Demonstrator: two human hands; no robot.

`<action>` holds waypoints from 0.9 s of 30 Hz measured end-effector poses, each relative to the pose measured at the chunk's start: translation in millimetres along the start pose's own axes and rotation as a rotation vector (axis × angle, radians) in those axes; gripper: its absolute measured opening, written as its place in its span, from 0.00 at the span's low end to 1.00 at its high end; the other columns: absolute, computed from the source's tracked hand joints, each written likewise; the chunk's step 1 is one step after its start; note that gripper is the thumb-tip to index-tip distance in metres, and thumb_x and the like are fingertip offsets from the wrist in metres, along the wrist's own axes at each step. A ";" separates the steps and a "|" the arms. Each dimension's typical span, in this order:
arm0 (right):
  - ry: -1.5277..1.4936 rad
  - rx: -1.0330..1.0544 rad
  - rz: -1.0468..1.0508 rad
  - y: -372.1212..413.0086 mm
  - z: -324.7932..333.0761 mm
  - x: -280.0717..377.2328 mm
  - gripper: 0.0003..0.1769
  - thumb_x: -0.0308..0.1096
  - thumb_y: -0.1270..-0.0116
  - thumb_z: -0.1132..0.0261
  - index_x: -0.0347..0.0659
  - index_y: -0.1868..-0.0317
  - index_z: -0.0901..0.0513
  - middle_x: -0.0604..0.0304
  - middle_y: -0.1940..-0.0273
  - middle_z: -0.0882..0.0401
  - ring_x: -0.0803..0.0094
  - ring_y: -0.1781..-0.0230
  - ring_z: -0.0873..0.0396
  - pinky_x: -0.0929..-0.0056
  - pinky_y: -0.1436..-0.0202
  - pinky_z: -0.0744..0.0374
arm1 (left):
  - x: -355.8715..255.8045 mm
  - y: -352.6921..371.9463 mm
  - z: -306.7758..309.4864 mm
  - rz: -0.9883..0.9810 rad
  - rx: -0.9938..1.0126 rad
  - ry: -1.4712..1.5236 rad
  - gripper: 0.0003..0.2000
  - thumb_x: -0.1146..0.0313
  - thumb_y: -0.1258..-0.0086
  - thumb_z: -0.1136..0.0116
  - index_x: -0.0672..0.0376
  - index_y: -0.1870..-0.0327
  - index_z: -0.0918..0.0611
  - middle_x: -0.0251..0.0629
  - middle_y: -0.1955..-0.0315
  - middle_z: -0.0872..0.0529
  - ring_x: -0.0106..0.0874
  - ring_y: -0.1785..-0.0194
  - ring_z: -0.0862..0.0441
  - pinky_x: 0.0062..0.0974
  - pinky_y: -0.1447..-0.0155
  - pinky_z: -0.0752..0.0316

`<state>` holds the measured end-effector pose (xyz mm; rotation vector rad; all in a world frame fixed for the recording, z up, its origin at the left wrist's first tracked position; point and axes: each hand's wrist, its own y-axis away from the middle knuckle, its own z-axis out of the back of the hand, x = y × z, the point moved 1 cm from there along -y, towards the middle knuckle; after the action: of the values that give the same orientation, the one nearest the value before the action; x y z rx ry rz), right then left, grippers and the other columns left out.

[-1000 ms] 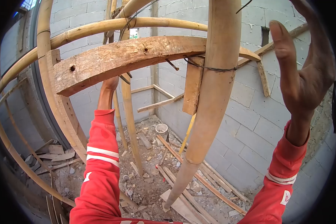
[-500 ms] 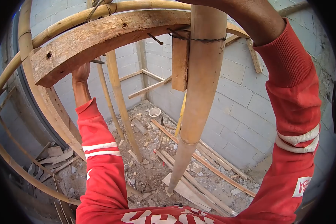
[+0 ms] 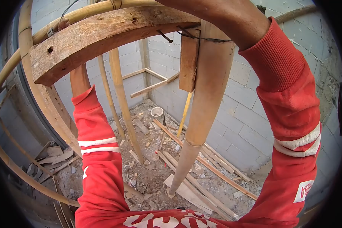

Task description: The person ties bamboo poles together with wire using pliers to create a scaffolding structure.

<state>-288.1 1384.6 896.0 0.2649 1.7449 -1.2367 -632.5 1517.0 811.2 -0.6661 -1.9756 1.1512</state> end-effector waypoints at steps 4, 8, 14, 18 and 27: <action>-0.486 0.279 -0.389 -2.3 54.4 22.7 0.09 0.24 0.33 0.43 0.29 0.55 0.21 0.41 0.62 0.18 0.57 0.66 0.18 0.64 0.66 0.17 | -79.8 -4.6 -3.7 0.056 -0.165 -0.180 0.12 0.60 0.25 0.36 0.58 0.53 0.20 0.30 0.57 0.18 0.27 0.50 0.20 0.32 0.42 0.21; -0.405 0.397 -0.259 5.1 57.8 25.3 0.08 0.23 0.34 0.40 0.30 0.56 0.20 0.43 0.62 0.17 0.57 0.64 0.17 0.63 0.63 0.17 | -98.9 18.5 0.6 -0.004 -0.036 -0.319 0.12 0.60 0.26 0.35 0.59 0.55 0.17 0.29 0.63 0.18 0.25 0.56 0.21 0.29 0.48 0.22; -0.021 0.342 -0.167 27.8 61.8 30.9 0.08 0.23 0.37 0.36 0.32 0.57 0.17 0.47 0.61 0.17 0.56 0.60 0.16 0.62 0.58 0.17 | -62.3 20.9 -21.6 0.113 0.187 -0.419 0.11 0.60 0.26 0.32 0.60 0.58 0.14 0.27 0.70 0.18 0.21 0.65 0.22 0.25 0.56 0.23; -0.039 -0.225 0.000 48.2 48.3 19.4 0.15 0.16 0.46 0.29 0.37 0.57 0.15 0.55 0.60 0.15 0.57 0.58 0.16 0.62 0.53 0.18 | -99.3 -17.9 -45.1 0.647 -0.255 0.134 0.10 0.64 0.28 0.29 0.61 0.67 0.12 0.26 0.79 0.20 0.15 0.75 0.27 0.17 0.69 0.31; -0.306 -0.003 -0.509 90.5 52.8 6.2 0.06 0.21 0.41 0.35 0.35 0.63 0.15 0.52 0.67 0.16 0.52 0.68 0.17 0.59 0.62 0.20 | -91.3 7.7 -34.5 0.371 -0.126 0.211 0.10 0.65 0.25 0.35 0.65 0.58 0.13 0.34 0.70 0.15 0.24 0.64 0.19 0.25 0.57 0.24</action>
<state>-204.2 1381.2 833.0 -0.3793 1.5904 -1.5375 -550.4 1470.8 784.5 -1.2083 -1.8000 1.1196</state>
